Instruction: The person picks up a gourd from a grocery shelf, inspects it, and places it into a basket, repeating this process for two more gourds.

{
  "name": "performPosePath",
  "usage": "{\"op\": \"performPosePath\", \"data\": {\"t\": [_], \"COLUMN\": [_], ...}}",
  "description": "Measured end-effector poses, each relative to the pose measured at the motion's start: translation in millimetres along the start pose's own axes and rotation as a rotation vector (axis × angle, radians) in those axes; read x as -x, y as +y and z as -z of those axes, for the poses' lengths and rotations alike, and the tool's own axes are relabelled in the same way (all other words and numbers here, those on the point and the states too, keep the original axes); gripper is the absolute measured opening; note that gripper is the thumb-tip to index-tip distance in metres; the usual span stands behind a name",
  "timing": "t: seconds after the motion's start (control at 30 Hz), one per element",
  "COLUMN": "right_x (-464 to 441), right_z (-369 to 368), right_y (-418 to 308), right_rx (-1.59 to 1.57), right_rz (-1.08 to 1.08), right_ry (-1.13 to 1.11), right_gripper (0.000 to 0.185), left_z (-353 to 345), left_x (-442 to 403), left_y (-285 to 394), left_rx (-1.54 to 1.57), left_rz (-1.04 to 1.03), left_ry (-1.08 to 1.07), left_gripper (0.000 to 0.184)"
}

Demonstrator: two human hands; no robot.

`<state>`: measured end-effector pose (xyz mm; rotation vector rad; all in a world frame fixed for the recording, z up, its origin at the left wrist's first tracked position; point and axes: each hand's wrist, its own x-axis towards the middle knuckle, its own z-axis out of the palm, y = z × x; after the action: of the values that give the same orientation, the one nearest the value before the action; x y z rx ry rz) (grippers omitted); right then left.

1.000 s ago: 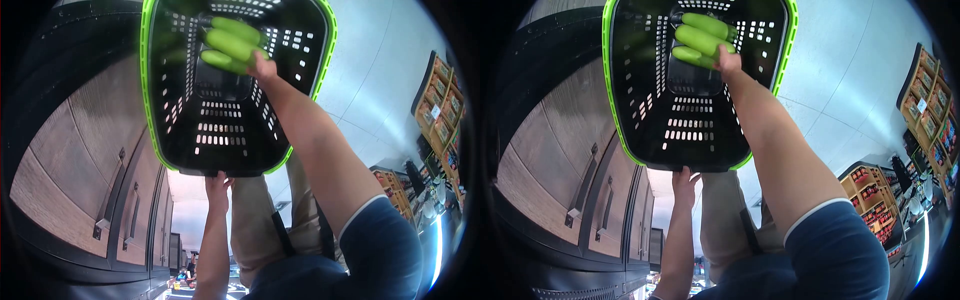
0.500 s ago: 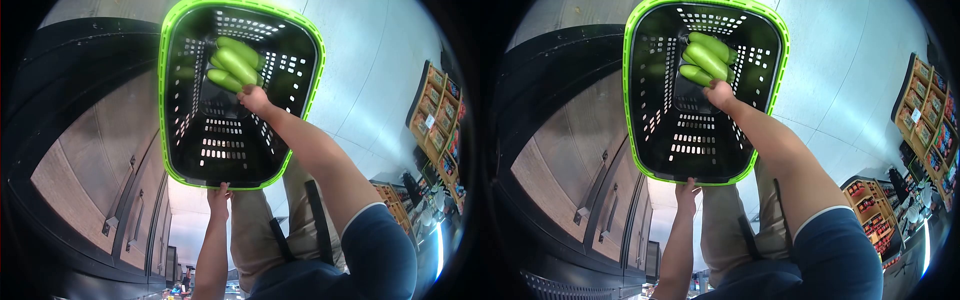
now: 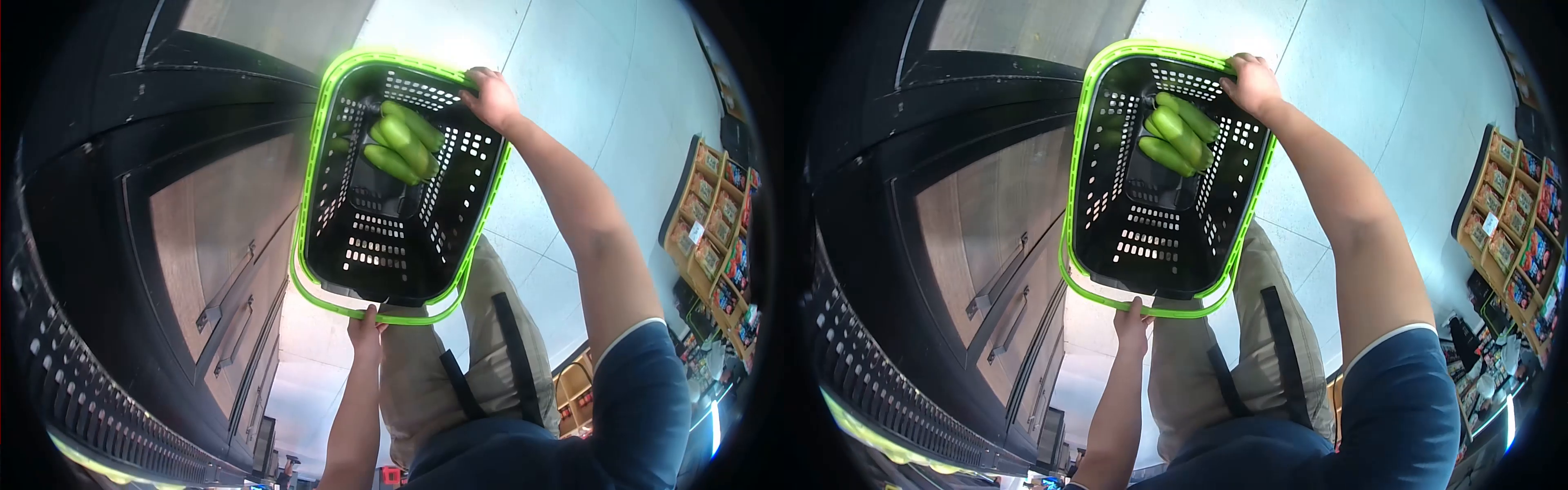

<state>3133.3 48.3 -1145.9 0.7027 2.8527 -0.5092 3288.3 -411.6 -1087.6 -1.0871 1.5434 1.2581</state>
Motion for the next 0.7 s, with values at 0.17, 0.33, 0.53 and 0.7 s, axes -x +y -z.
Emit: {"op": "performPosePath", "data": {"t": [0.17, 0.33, 0.53, 0.7], "right_x": [-8, -5, -2, 38], "right_z": [1, 18, 57, 114], "right_y": [-8, -14, -27, -60], "right_rx": [0.187, 0.212, -0.034, 0.065], "right_rz": [-0.054, -0.08, -0.204, -0.075], "right_ry": [-0.053, -0.106, -0.25, -0.159], "right_gripper": [0.018, 0.021, 0.029, 0.032], "left_z": [-6, -18, -23, -36], "left_x": [14, 41, 50, 72], "left_y": [2, 21, 28, 47], "left_rx": [0.193, 0.317, 0.351, 0.319], "left_rz": [-0.018, -0.015, -0.064, -0.049], "left_ry": [-0.019, -0.083, -0.157, -0.237], "left_gripper": [0.021, 0.015, 0.015, 0.016]}}
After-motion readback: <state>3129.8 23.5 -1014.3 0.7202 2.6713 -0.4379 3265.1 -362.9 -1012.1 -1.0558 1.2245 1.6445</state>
